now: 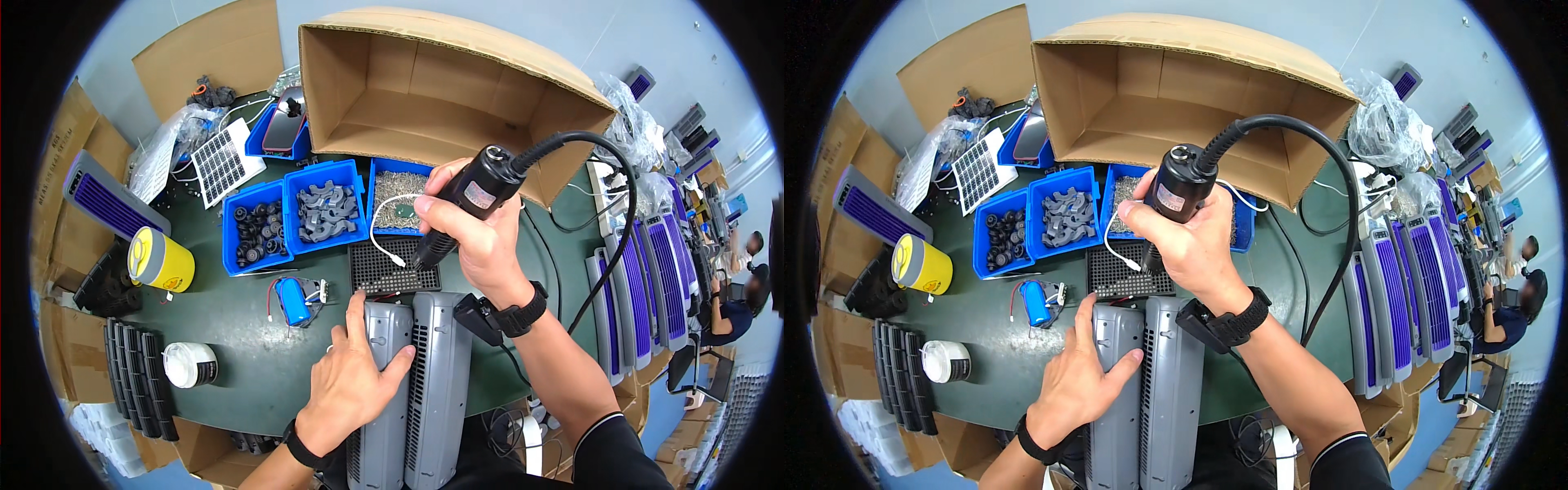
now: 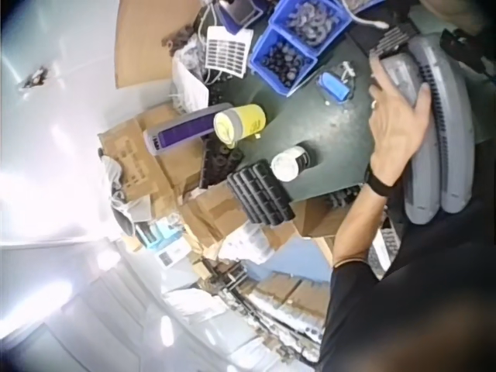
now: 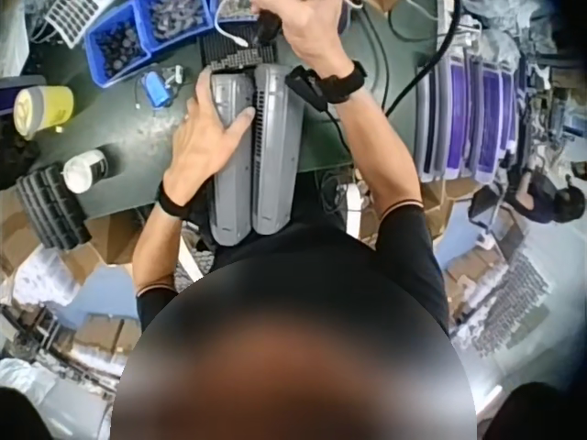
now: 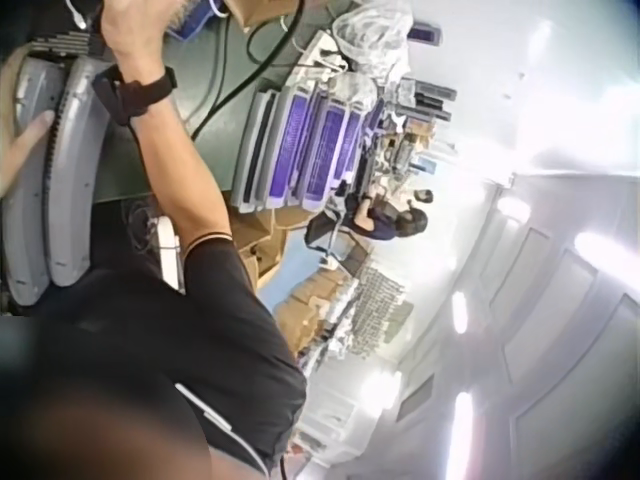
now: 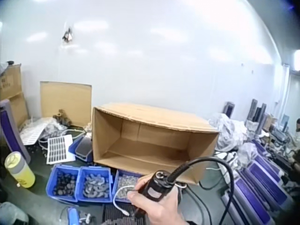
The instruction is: The person assembles a grey and purple electronic device, likely a portable fan, using a power screwdriver. They secure the casing, connect internal wires, and attach a purple front grille. The person works at a table in a workshop environment, handling various components and tools.
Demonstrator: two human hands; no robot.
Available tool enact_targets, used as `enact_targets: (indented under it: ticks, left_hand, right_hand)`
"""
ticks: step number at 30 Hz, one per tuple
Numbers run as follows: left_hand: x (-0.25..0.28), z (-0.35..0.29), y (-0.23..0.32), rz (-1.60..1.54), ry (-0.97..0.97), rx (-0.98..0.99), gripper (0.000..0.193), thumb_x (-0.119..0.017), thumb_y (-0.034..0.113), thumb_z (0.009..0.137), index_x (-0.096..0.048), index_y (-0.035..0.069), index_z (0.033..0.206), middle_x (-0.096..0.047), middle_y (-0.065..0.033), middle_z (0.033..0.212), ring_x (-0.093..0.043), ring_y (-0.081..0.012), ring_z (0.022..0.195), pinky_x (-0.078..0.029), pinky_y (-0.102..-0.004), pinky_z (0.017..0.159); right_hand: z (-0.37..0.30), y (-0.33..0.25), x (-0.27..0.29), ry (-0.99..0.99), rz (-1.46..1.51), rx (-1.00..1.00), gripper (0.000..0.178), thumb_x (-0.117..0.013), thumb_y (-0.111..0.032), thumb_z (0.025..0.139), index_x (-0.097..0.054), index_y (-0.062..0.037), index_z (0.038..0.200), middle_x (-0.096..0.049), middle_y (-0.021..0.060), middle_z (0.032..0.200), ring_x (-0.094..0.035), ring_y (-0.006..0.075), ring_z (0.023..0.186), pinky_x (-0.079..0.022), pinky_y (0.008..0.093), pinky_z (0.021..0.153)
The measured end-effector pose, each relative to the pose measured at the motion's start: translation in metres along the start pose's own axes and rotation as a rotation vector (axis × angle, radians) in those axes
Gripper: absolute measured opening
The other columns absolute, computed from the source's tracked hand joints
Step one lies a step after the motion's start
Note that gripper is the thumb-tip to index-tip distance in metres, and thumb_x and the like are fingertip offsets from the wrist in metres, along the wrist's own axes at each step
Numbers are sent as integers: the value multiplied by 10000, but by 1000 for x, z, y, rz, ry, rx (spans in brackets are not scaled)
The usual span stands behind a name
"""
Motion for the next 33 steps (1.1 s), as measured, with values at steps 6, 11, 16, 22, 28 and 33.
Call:
enact_targets:
  ticks: [6, 11, 16, 22, 28, 33]
  left_hand:
    - [-1, 1, -2, -14, 23, -30, 1006, -691, 488, 922, -123, 49, 1626, -518, -441, 1334, -643, -598, 1087, -536, -592, 943]
    - [-4, 2, -4, 23, 71, -76, 995, -690, 488, 928, -135, 39, 1621, -560, -407, 1218, -668, -581, 980, -559, -593, 843]
    - [-4, 1, -3, 43, 92, -100, 982, -691, 479, 931, -150, 26, 1613, -580, -392, 1168, -683, -570, 929, -571, -590, 797]
    - [0, 0, 1, 16, 29, -33, 1003, -684, 501, 918, -149, 19, 1616, -548, -439, 1285, -655, -598, 1053, -546, -585, 925]
    - [-1, 0, 1, 62, 52, -58, 995, -678, 497, 922, -154, 4, 1609, -565, -427, 1230, -667, -580, 1016, -555, -585, 887]
    - [-6, -1, -3, 84, 117, -110, 982, -676, 487, 923, -162, -2, 1602, -587, -382, 1159, -697, -540, 947, -579, -574, 806]
  right_hand:
    - [1, 5, 1, -24, -29, -8, 180, -759, 31, 792, -643, 6, 927, -670, 89, 885, -673, 176, 684, -536, 314, 642]
    - [-4, 1, -9, -76, -36, 14, 177, -766, 46, 778, -640, -1, 894, -669, 91, 900, -657, 158, 702, -532, 305, 646]
    - [-4, 4, -8, -126, -34, 52, 197, -773, 58, 767, -635, -10, 890, -670, 95, 917, -640, 138, 723, -524, 284, 636]
    - [-5, -2, -12, -125, -8, 47, 196, -773, 61, 775, -650, 4, 918, -679, 112, 938, -653, 144, 771, -530, 275, 635]
    - [-10, -40, -22, -147, 54, 146, 168, -753, 59, 801, -653, 16, 929, -669, 128, 988, -648, 144, 784, -547, 286, 677]
    - [-28, -70, -41, -217, 119, 127, 196, -772, 32, 785, -645, 3, 930, -647, 124, 986, -628, 137, 810, -545, 289, 705]
Point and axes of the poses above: each hand's wrist, its own z-axis towards the middle knuckle, its own x-axis out of the back of the hand, y = z × x, the point moved 4 cm from there along z, towards the middle knuckle
